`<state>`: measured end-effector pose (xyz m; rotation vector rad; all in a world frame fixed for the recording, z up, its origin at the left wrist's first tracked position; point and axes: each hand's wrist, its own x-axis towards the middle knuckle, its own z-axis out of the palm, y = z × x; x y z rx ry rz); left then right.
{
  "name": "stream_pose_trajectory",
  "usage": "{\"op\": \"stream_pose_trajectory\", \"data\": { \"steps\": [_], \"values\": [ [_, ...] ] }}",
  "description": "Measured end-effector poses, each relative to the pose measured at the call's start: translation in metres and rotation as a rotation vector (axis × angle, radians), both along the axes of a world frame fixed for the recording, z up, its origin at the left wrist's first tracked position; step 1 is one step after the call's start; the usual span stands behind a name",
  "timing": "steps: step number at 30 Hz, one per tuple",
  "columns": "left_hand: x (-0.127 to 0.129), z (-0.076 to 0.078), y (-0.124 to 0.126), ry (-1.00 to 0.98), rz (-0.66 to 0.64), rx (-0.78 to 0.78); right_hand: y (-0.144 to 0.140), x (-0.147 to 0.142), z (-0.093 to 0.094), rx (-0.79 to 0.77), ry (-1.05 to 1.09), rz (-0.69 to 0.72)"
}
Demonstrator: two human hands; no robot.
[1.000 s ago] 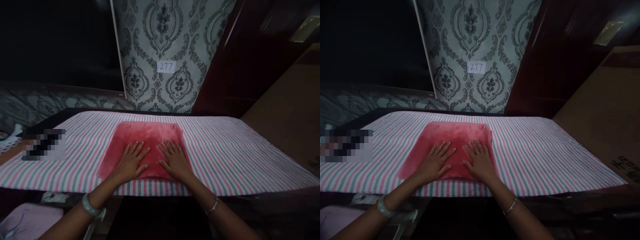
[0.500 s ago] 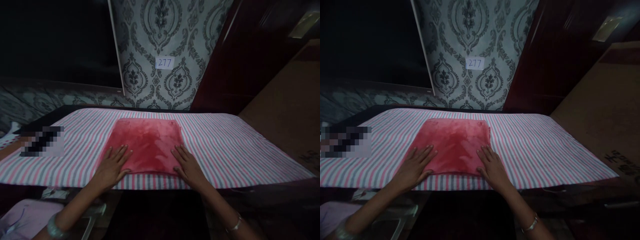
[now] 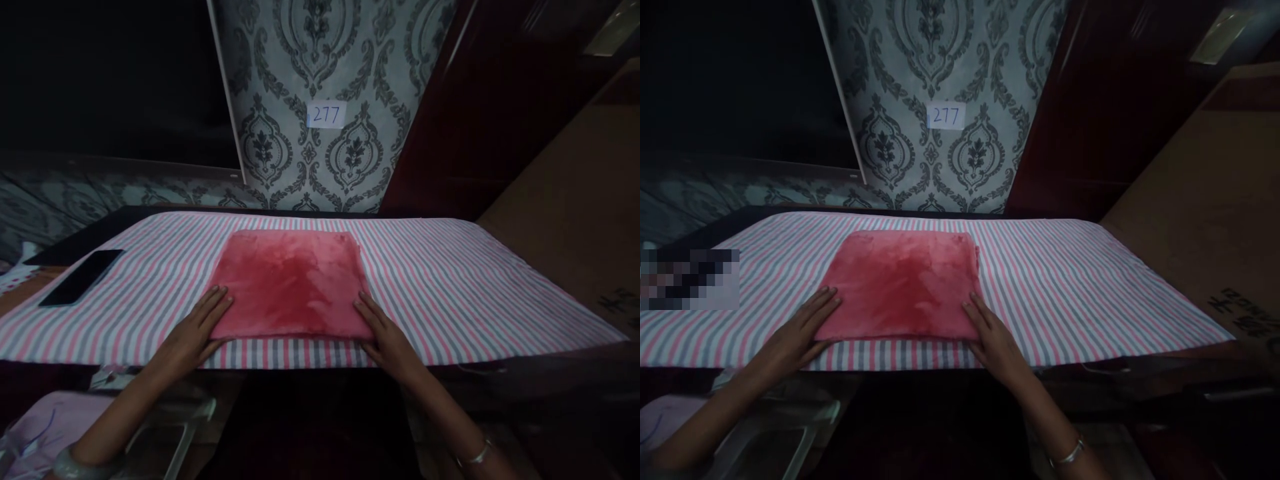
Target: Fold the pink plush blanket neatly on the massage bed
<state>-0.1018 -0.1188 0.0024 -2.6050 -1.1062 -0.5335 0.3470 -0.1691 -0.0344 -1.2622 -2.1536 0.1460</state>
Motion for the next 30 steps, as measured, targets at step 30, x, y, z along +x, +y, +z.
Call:
{"op": "stream_pose_trajectory", "data": {
  "steps": [30],
  "values": [
    [0.048,0.221,0.117,-0.936,0.264,-0.503,0.150,0.029,0.206,-0.185,0.873,-0.074]
  ]
}}
